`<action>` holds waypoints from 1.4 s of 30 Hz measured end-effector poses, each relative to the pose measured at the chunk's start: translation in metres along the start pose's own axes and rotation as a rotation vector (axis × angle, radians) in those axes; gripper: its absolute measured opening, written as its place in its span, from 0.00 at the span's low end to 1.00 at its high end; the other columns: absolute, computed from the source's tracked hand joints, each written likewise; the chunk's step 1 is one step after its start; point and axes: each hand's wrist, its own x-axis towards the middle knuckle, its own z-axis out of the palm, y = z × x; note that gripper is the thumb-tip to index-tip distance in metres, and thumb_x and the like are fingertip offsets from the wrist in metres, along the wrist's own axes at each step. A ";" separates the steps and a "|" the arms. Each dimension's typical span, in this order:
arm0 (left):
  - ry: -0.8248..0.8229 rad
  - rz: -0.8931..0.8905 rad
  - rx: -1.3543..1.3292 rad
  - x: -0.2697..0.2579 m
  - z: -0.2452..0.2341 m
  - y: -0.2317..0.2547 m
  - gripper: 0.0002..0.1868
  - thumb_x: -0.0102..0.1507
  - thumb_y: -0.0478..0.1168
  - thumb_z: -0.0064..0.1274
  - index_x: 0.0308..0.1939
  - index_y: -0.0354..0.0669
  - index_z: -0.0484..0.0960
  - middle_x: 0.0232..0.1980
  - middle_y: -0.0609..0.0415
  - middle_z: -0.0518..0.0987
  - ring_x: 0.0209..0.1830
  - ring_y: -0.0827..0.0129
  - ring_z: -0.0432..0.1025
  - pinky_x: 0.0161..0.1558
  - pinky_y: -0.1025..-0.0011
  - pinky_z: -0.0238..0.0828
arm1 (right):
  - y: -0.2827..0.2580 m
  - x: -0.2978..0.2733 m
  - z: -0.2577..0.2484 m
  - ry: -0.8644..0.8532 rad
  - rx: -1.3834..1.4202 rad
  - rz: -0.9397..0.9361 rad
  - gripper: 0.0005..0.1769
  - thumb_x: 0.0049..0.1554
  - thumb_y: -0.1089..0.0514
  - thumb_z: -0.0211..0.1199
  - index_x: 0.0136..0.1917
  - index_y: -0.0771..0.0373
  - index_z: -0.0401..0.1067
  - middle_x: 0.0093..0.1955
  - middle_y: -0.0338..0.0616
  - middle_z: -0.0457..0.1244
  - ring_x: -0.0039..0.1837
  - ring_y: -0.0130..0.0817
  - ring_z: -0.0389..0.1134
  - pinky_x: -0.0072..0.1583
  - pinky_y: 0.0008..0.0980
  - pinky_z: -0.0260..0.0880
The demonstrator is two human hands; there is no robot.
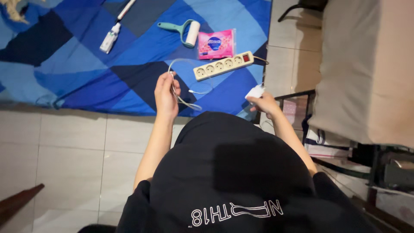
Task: The person organizes personal items in a bedroom, starting by coiling a white charging cable and placing it on a bed. They then pick up a small brown wallet and a white spray bottle, moving to a vanity table to place the items among various toiletries and cosmetics.
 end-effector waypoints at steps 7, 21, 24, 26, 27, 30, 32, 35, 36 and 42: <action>-0.064 0.034 0.374 -0.007 0.024 0.068 0.13 0.70 0.42 0.51 0.53 0.37 0.83 0.38 0.56 0.82 0.32 0.78 0.73 0.37 0.78 0.71 | 0.040 0.123 0.052 -0.113 -0.709 0.042 0.23 0.48 0.46 0.77 0.51 0.62 0.79 0.42 0.47 0.72 0.39 0.35 0.73 0.46 0.38 0.73; -0.231 0.412 1.080 -0.010 0.064 0.136 0.10 0.69 0.42 0.54 0.47 0.40 0.86 0.36 0.51 0.83 0.32 0.72 0.73 0.34 0.72 0.67 | -0.078 0.091 0.111 -0.228 -0.123 -0.538 0.37 0.54 0.48 0.71 0.72 0.60 0.63 0.69 0.48 0.61 0.63 0.41 0.69 0.60 0.36 0.72; -0.300 0.337 1.030 -0.014 0.085 0.141 0.11 0.67 0.43 0.55 0.47 0.40 0.86 0.33 0.51 0.82 0.26 0.72 0.72 0.29 0.72 0.65 | -0.172 0.014 0.123 -0.506 -0.185 -0.927 0.36 0.60 0.51 0.70 0.75 0.65 0.60 0.70 0.52 0.61 0.69 0.37 0.63 0.66 0.36 0.67; -0.381 0.322 0.961 -0.018 0.096 0.147 0.12 0.67 0.44 0.55 0.48 0.40 0.85 0.30 0.52 0.82 0.25 0.74 0.72 0.28 0.73 0.65 | -0.216 -0.019 0.128 -0.532 -0.386 -1.163 0.29 0.61 0.51 0.68 0.69 0.67 0.66 0.63 0.50 0.66 0.64 0.35 0.68 0.62 0.35 0.68; -0.374 0.342 1.000 -0.020 0.097 0.153 0.12 0.67 0.44 0.56 0.45 0.39 0.85 0.29 0.52 0.81 0.24 0.75 0.71 0.28 0.73 0.65 | -0.230 -0.029 0.126 -0.545 -0.408 -0.990 0.20 0.63 0.51 0.65 0.61 0.67 0.69 0.54 0.47 0.66 0.56 0.32 0.67 0.55 0.32 0.67; -0.352 0.335 1.113 -0.032 0.076 0.189 0.13 0.66 0.45 0.59 0.37 0.38 0.84 0.25 0.54 0.76 0.22 0.78 0.66 0.26 0.73 0.61 | -0.250 -0.041 0.107 -0.628 -0.283 -0.630 0.17 0.69 0.53 0.58 0.42 0.65 0.72 0.34 0.39 0.63 0.38 0.25 0.62 0.40 0.26 0.61; -0.353 0.249 1.110 -0.043 0.052 0.209 0.14 0.65 0.45 0.59 0.33 0.38 0.83 0.22 0.57 0.73 0.22 0.80 0.62 0.25 0.74 0.57 | -0.244 -0.050 0.076 -0.628 -0.084 -0.650 0.19 0.69 0.54 0.58 0.38 0.66 0.69 0.33 0.38 0.60 0.36 0.23 0.59 0.39 0.27 0.59; -0.313 0.144 1.047 -0.062 0.006 0.218 0.13 0.64 0.45 0.60 0.31 0.39 0.82 0.22 0.62 0.72 0.24 0.83 0.61 0.24 0.75 0.56 | -0.233 -0.052 0.022 -0.561 0.282 -0.827 0.20 0.68 0.50 0.58 0.41 0.67 0.67 0.35 0.41 0.60 0.32 0.25 0.56 0.38 0.28 0.56; -0.270 0.120 1.038 -0.067 -0.011 0.216 0.14 0.65 0.45 0.60 0.30 0.38 0.81 0.22 0.63 0.70 0.25 0.83 0.60 0.25 0.75 0.55 | -0.232 -0.049 0.004 -0.504 0.365 -0.868 0.21 0.70 0.50 0.57 0.41 0.65 0.65 0.33 0.40 0.57 0.30 0.26 0.54 0.40 0.30 0.59; -0.210 0.025 0.811 -0.103 -0.102 0.196 0.12 0.68 0.43 0.54 0.33 0.38 0.81 0.31 0.66 0.76 0.33 0.84 0.66 0.35 0.79 0.63 | -0.200 -0.031 -0.089 -0.145 0.535 -0.846 0.23 0.78 0.50 0.50 0.42 0.62 0.60 0.29 0.37 0.47 0.29 0.27 0.47 0.44 0.33 0.64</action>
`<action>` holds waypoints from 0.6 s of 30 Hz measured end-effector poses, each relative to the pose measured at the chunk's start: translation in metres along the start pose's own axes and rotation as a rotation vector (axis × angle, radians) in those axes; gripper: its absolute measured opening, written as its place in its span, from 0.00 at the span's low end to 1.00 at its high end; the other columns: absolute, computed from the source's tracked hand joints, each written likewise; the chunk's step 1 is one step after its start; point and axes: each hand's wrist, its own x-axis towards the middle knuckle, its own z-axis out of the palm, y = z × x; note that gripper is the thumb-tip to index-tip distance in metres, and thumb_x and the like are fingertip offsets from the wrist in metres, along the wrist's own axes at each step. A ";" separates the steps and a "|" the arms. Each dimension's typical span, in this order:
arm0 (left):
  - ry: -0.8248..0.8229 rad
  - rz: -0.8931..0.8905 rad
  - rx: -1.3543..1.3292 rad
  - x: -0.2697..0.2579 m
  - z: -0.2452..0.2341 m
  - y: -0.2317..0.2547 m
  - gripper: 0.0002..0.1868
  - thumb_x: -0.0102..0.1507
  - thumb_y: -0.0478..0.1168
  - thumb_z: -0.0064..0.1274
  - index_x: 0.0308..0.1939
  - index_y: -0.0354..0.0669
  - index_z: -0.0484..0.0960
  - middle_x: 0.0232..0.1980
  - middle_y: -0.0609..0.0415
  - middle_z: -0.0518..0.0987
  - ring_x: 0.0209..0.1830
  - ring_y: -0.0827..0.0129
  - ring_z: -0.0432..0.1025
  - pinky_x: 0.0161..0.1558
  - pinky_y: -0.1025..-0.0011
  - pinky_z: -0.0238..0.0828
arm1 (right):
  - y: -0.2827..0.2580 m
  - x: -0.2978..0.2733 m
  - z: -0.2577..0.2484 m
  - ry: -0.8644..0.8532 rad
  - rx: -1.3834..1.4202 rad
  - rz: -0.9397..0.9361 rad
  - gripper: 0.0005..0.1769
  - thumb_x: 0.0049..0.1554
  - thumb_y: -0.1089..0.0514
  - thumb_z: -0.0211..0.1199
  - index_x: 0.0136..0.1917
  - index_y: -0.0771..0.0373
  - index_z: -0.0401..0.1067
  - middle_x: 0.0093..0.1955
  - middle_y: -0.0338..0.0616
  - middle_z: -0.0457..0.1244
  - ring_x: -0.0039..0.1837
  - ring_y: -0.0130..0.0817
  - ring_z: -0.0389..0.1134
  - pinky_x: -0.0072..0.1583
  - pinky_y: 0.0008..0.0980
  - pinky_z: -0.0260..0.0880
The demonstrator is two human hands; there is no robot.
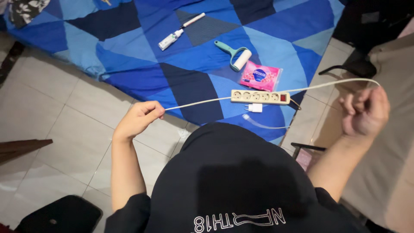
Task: The person organizes personal items in a bedroom, starting by coiling a white charging cable and placing it on a bed. They then pick up a small brown wallet and a white spray bottle, moving to a vanity table to place the items among various toiletries and cosmetics.
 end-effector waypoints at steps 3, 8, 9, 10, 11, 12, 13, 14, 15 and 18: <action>-0.021 -0.127 -0.041 -0.015 -0.005 -0.017 0.12 0.70 0.43 0.53 0.37 0.39 0.84 0.31 0.63 0.75 0.32 0.81 0.62 0.35 0.77 0.59 | 0.012 -0.014 -0.028 0.150 0.069 0.098 0.24 0.79 0.48 0.53 0.42 0.61 0.64 0.29 0.35 0.50 0.30 0.28 0.50 0.44 0.33 0.66; -0.078 0.081 -0.047 -0.004 0.026 0.018 0.12 0.68 0.43 0.53 0.39 0.38 0.84 0.38 0.61 0.81 0.39 0.79 0.70 0.41 0.76 0.67 | 0.018 -0.022 0.026 0.140 -0.855 0.037 0.29 0.66 0.51 0.68 0.72 0.69 0.65 0.61 0.48 0.61 0.60 0.40 0.62 0.58 0.41 0.62; -0.135 0.170 0.005 0.005 0.040 0.031 0.13 0.68 0.44 0.52 0.40 0.38 0.84 0.39 0.60 0.82 0.41 0.78 0.74 0.43 0.75 0.70 | 0.014 -0.025 0.051 -0.033 -1.040 -0.158 0.43 0.61 0.54 0.72 0.80 0.72 0.55 0.74 0.60 0.57 0.72 0.50 0.60 0.65 0.46 0.63; -0.181 0.211 0.034 0.016 0.055 0.043 0.14 0.68 0.45 0.52 0.40 0.37 0.83 0.38 0.60 0.82 0.39 0.77 0.74 0.43 0.74 0.71 | 0.009 -0.026 0.078 -0.144 -1.135 -0.224 0.45 0.57 0.54 0.73 0.79 0.72 0.56 0.75 0.60 0.56 0.75 0.51 0.58 0.70 0.47 0.59; -0.226 0.251 0.064 0.029 0.071 0.054 0.15 0.69 0.46 0.51 0.39 0.37 0.82 0.36 0.60 0.83 0.38 0.76 0.75 0.42 0.73 0.72 | 0.005 -0.025 0.106 -0.256 -1.227 -0.292 0.47 0.53 0.53 0.74 0.78 0.71 0.58 0.77 0.60 0.55 0.78 0.52 0.55 0.75 0.48 0.55; -0.246 0.301 0.111 0.044 0.086 0.065 0.15 0.69 0.46 0.50 0.38 0.37 0.82 0.35 0.59 0.82 0.36 0.75 0.74 0.41 0.74 0.71 | 0.003 -0.028 0.134 -0.431 -1.082 -0.262 0.43 0.55 0.53 0.72 0.77 0.69 0.60 0.78 0.60 0.56 0.79 0.51 0.55 0.76 0.47 0.54; -0.267 0.351 0.158 0.057 0.101 0.073 0.16 0.69 0.47 0.50 0.38 0.38 0.83 0.33 0.58 0.81 0.34 0.75 0.74 0.39 0.75 0.70 | 0.002 -0.030 0.158 -0.600 -0.932 -0.230 0.40 0.57 0.53 0.70 0.77 0.68 0.61 0.79 0.59 0.56 0.81 0.50 0.55 0.78 0.47 0.53; -0.322 0.202 -0.015 0.067 0.118 0.079 0.17 0.72 0.46 0.50 0.38 0.37 0.83 0.31 0.56 0.75 0.31 0.73 0.67 0.35 0.74 0.63 | 0.001 -0.031 0.178 -0.738 -0.884 -0.278 0.35 0.58 0.54 0.68 0.74 0.67 0.64 0.75 0.59 0.60 0.78 0.49 0.59 0.76 0.46 0.57; -0.376 0.051 -0.186 0.074 0.131 0.083 0.18 0.74 0.46 0.50 0.39 0.35 0.83 0.29 0.55 0.70 0.28 0.72 0.60 0.31 0.73 0.57 | 0.000 -0.033 0.191 -0.875 -0.833 -0.325 0.30 0.58 0.55 0.66 0.72 0.66 0.67 0.72 0.59 0.64 0.76 0.49 0.62 0.74 0.45 0.60; -0.721 0.017 -0.932 0.085 0.143 0.095 0.17 0.81 0.43 0.48 0.48 0.31 0.83 0.34 0.56 0.77 0.26 0.81 0.62 0.27 0.82 0.58 | 0.015 -0.036 0.210 -0.762 -0.736 0.125 0.14 0.67 0.54 0.55 0.61 0.63 0.73 0.48 0.46 0.73 0.52 0.32 0.75 0.56 0.31 0.74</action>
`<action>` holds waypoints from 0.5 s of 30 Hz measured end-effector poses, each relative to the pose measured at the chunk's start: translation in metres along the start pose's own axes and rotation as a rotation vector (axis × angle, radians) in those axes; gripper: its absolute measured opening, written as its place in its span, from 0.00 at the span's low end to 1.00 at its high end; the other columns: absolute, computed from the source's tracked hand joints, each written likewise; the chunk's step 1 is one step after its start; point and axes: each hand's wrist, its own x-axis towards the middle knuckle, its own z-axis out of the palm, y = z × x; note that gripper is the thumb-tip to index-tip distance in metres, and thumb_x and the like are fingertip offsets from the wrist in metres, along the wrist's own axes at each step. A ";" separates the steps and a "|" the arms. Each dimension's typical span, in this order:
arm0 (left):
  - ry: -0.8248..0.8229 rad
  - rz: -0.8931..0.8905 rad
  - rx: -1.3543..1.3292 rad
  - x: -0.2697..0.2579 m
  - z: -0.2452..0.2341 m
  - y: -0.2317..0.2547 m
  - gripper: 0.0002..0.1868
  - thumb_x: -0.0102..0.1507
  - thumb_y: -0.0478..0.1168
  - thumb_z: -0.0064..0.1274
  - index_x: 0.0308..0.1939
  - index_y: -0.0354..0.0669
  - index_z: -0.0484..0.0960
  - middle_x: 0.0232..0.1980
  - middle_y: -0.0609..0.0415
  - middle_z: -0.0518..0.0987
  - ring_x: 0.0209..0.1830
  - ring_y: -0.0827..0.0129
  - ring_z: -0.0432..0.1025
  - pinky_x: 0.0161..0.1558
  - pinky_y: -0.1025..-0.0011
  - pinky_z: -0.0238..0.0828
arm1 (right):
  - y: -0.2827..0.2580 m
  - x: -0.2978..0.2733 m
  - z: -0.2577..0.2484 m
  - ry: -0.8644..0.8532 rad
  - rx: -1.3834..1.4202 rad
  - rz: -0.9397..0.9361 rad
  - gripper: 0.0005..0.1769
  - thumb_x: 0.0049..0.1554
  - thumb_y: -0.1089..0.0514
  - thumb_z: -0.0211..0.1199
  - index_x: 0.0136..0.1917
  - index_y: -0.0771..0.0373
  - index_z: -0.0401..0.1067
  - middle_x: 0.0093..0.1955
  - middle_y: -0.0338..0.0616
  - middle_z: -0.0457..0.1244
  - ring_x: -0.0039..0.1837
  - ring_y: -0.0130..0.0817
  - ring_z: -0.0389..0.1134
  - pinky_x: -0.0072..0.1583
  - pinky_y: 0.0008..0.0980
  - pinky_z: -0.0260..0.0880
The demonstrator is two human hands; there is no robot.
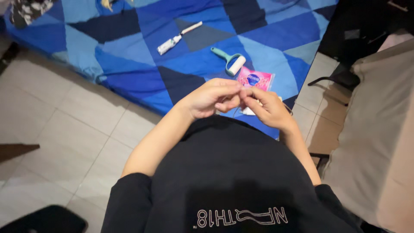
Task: The person organizes personal items in a bedroom, starting by coiling a white charging cable and placing it on a bed. They then pick up a small brown wallet and a white spray bottle, moving to a vanity table to place the items among various toiletries and cosmetics.
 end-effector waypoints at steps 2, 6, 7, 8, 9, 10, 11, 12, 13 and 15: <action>0.107 0.255 -0.119 0.005 0.011 0.005 0.16 0.78 0.40 0.45 0.63 0.30 0.76 0.51 0.50 0.79 0.34 0.76 0.69 0.37 0.77 0.66 | 0.016 0.005 0.012 0.082 0.390 -0.045 0.14 0.73 0.54 0.52 0.59 0.65 0.73 0.41 0.41 0.67 0.45 0.28 0.70 0.50 0.28 0.70; 0.271 0.667 -0.273 0.004 0.026 0.021 0.30 0.72 0.33 0.41 0.79 0.40 0.55 0.78 0.53 0.66 0.49 0.75 0.77 0.46 0.75 0.74 | 0.038 0.012 0.031 0.267 0.266 0.222 0.19 0.74 0.53 0.48 0.62 0.66 0.76 0.36 0.52 0.57 0.41 0.32 0.56 0.44 0.32 0.55; 0.318 0.754 -0.126 0.007 0.027 0.021 0.31 0.73 0.32 0.41 0.80 0.40 0.53 0.80 0.51 0.62 0.52 0.73 0.77 0.48 0.76 0.73 | 0.037 0.012 0.038 0.216 0.160 0.131 0.18 0.72 0.54 0.49 0.61 0.66 0.75 0.40 0.49 0.61 0.44 0.32 0.62 0.47 0.32 0.60; 0.365 0.845 0.026 0.012 0.024 0.023 0.32 0.74 0.30 0.40 0.81 0.40 0.50 0.82 0.50 0.59 0.55 0.71 0.77 0.49 0.77 0.71 | 0.033 0.014 0.044 0.160 0.052 0.035 0.16 0.70 0.55 0.50 0.60 0.65 0.75 0.43 0.47 0.66 0.47 0.32 0.68 0.50 0.31 0.66; 0.412 0.933 0.180 0.015 0.021 0.023 0.33 0.75 0.29 0.40 0.82 0.39 0.48 0.84 0.48 0.56 0.58 0.69 0.76 0.51 0.78 0.70 | 0.028 0.014 0.046 0.105 -0.056 -0.061 0.15 0.68 0.56 0.51 0.58 0.64 0.74 0.47 0.44 0.71 0.50 0.31 0.73 0.53 0.31 0.71; 0.490 0.968 0.459 0.016 0.018 0.021 0.31 0.76 0.29 0.38 0.82 0.39 0.47 0.83 0.47 0.58 0.61 0.68 0.77 0.54 0.77 0.72 | 0.021 0.013 0.043 0.094 -0.083 -0.113 0.14 0.68 0.56 0.52 0.57 0.64 0.75 0.47 0.44 0.71 0.50 0.33 0.74 0.53 0.31 0.72; 0.564 0.990 0.740 0.015 0.015 0.017 0.30 0.76 0.29 0.37 0.82 0.38 0.47 0.83 0.46 0.60 0.64 0.67 0.77 0.57 0.75 0.73 | 0.014 0.010 0.039 0.083 -0.111 -0.166 0.12 0.68 0.56 0.54 0.56 0.64 0.75 0.48 0.44 0.72 0.51 0.34 0.75 0.53 0.32 0.72; 0.636 0.995 1.023 0.014 0.011 0.013 0.29 0.77 0.29 0.35 0.82 0.38 0.46 0.82 0.45 0.61 0.67 0.65 0.77 0.60 0.74 0.74 | 0.007 0.008 0.035 0.071 -0.136 -0.218 0.11 0.67 0.56 0.55 0.55 0.64 0.75 0.49 0.45 0.72 0.51 0.36 0.75 0.54 0.32 0.73; 0.593 1.016 1.283 0.011 0.007 0.011 0.30 0.75 0.28 0.36 0.81 0.37 0.49 0.81 0.44 0.62 0.68 0.60 0.76 0.63 0.71 0.74 | 0.000 0.006 0.027 0.077 -0.226 -0.213 0.11 0.66 0.56 0.57 0.55 0.63 0.76 0.48 0.45 0.72 0.50 0.38 0.75 0.52 0.33 0.73; 0.467 1.018 1.801 0.004 0.000 0.010 0.32 0.70 0.24 0.36 0.80 0.34 0.56 0.79 0.43 0.64 0.72 0.51 0.73 0.68 0.64 0.73 | -0.014 0.000 0.004 0.096 -0.406 -0.200 0.10 0.63 0.57 0.61 0.54 0.63 0.78 0.47 0.47 0.71 0.48 0.41 0.74 0.49 0.34 0.72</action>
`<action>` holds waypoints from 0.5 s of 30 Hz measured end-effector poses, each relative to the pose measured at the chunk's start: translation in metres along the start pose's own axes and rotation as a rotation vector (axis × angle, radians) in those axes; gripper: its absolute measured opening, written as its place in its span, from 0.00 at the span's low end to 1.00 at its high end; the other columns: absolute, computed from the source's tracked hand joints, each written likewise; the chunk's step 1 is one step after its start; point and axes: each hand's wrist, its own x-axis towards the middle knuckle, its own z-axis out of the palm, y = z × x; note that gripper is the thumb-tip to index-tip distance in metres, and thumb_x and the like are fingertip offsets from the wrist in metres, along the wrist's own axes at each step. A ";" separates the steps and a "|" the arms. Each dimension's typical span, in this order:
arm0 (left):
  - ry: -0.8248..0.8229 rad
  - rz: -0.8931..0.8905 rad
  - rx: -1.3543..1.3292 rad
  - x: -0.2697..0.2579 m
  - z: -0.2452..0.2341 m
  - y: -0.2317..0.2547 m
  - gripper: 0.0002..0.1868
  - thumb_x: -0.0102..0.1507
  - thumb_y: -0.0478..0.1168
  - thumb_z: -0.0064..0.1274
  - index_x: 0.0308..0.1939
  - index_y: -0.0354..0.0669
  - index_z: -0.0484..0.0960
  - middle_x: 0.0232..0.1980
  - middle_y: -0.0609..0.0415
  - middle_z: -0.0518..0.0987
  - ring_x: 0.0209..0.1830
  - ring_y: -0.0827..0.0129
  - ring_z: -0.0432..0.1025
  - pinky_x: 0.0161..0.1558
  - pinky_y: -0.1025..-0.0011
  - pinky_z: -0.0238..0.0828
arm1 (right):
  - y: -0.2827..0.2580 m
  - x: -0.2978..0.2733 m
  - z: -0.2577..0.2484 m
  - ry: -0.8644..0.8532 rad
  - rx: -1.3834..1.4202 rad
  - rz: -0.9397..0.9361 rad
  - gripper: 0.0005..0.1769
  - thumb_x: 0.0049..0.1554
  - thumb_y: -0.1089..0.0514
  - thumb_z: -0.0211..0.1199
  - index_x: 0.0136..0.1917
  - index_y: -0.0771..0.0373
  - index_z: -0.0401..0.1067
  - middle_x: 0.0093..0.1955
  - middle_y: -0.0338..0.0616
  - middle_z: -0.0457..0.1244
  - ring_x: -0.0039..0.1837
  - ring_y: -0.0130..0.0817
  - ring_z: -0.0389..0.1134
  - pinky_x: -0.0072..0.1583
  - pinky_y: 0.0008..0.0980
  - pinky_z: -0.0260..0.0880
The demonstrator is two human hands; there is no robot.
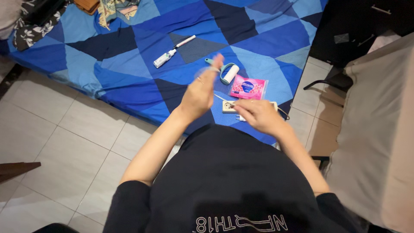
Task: The person organizes personal items in a bedroom, starting by coiling a white charging cable and placing it on a bed. They then pick up a small brown wallet and a white spray bottle, moving to a vanity table to place the items among various toiletries and cosmetics.
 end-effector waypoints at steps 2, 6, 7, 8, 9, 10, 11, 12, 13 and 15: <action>-0.215 0.066 0.045 -0.004 0.001 0.003 0.31 0.67 0.26 0.41 0.75 0.32 0.61 0.71 0.39 0.71 0.66 0.50 0.75 0.64 0.61 0.72 | -0.007 -0.004 -0.026 0.015 -0.060 -0.048 0.09 0.60 0.56 0.65 0.51 0.61 0.78 0.45 0.45 0.71 0.45 0.41 0.73 0.47 0.34 0.72; -0.493 0.007 -0.150 -0.006 0.000 0.018 0.29 0.62 0.29 0.43 0.70 0.33 0.71 0.52 0.42 0.82 0.51 0.50 0.77 0.53 0.54 0.73 | -0.024 -0.004 -0.073 -0.012 -0.260 -0.182 0.06 0.57 0.56 0.69 0.47 0.58 0.80 0.37 0.43 0.68 0.39 0.41 0.69 0.42 0.38 0.67; -0.533 -0.042 -0.259 -0.006 0.000 0.023 0.26 0.63 0.32 0.44 0.67 0.33 0.74 0.46 0.43 0.82 0.45 0.52 0.77 0.49 0.56 0.73 | -0.026 -0.003 -0.083 -0.014 -0.253 -0.189 0.06 0.56 0.56 0.69 0.47 0.57 0.80 0.35 0.43 0.66 0.37 0.41 0.67 0.41 0.38 0.66; -0.572 -0.092 -0.367 -0.007 0.002 0.028 0.24 0.63 0.34 0.45 0.64 0.34 0.76 0.41 0.44 0.82 0.40 0.55 0.77 0.45 0.58 0.73 | -0.027 -0.001 -0.092 -0.017 -0.246 -0.196 0.06 0.56 0.56 0.70 0.47 0.56 0.81 0.33 0.43 0.65 0.35 0.40 0.66 0.39 0.38 0.64; -0.611 -0.140 -0.475 -0.008 0.004 0.030 0.22 0.64 0.37 0.45 0.61 0.35 0.79 0.36 0.45 0.82 0.35 0.57 0.77 0.41 0.61 0.73 | -0.028 0.003 -0.097 -0.017 -0.240 -0.203 0.06 0.55 0.56 0.70 0.47 0.55 0.81 0.32 0.43 0.63 0.34 0.40 0.64 0.38 0.38 0.62; -0.667 -0.337 -0.740 -0.009 0.004 0.031 0.20 0.69 0.42 0.42 0.57 0.33 0.81 0.31 0.48 0.79 0.30 0.64 0.72 0.37 0.66 0.67 | -0.027 0.006 -0.099 -0.017 -0.192 -0.210 0.06 0.55 0.56 0.71 0.47 0.55 0.81 0.32 0.42 0.63 0.34 0.39 0.64 0.38 0.36 0.62; -0.713 -0.532 -1.006 -0.011 0.005 0.030 0.23 0.73 0.47 0.39 0.52 0.31 0.83 0.25 0.51 0.76 0.25 0.70 0.66 0.32 0.70 0.61 | -0.024 0.009 -0.101 -0.014 -0.148 -0.216 0.07 0.55 0.56 0.71 0.48 0.55 0.81 0.33 0.41 0.63 0.35 0.37 0.64 0.38 0.35 0.61; -0.751 -0.730 -1.270 -0.012 0.007 0.028 0.29 0.78 0.52 0.35 0.48 0.30 0.85 0.20 0.54 0.73 0.20 0.77 0.61 0.28 0.75 0.55 | -0.020 0.011 -0.102 -0.011 -0.104 -0.223 0.07 0.54 0.56 0.71 0.48 0.55 0.80 0.33 0.40 0.63 0.36 0.36 0.64 0.38 0.33 0.61; -0.806 -0.744 -1.396 -0.014 0.010 0.026 0.28 0.79 0.51 0.37 0.47 0.29 0.84 0.20 0.55 0.72 0.19 0.77 0.60 0.27 0.76 0.55 | -0.013 0.014 -0.099 -0.013 -0.035 -0.171 0.06 0.56 0.56 0.70 0.48 0.56 0.80 0.34 0.40 0.64 0.35 0.34 0.64 0.38 0.32 0.60; -0.912 -0.764 -1.644 -0.017 0.016 0.020 0.26 0.80 0.50 0.40 0.45 0.28 0.82 0.21 0.57 0.70 0.17 0.77 0.60 0.24 0.77 0.56 | 0.002 0.020 -0.079 -0.019 0.101 -0.071 0.05 0.58 0.57 0.68 0.48 0.58 0.81 0.35 0.39 0.66 0.34 0.31 0.63 0.38 0.31 0.60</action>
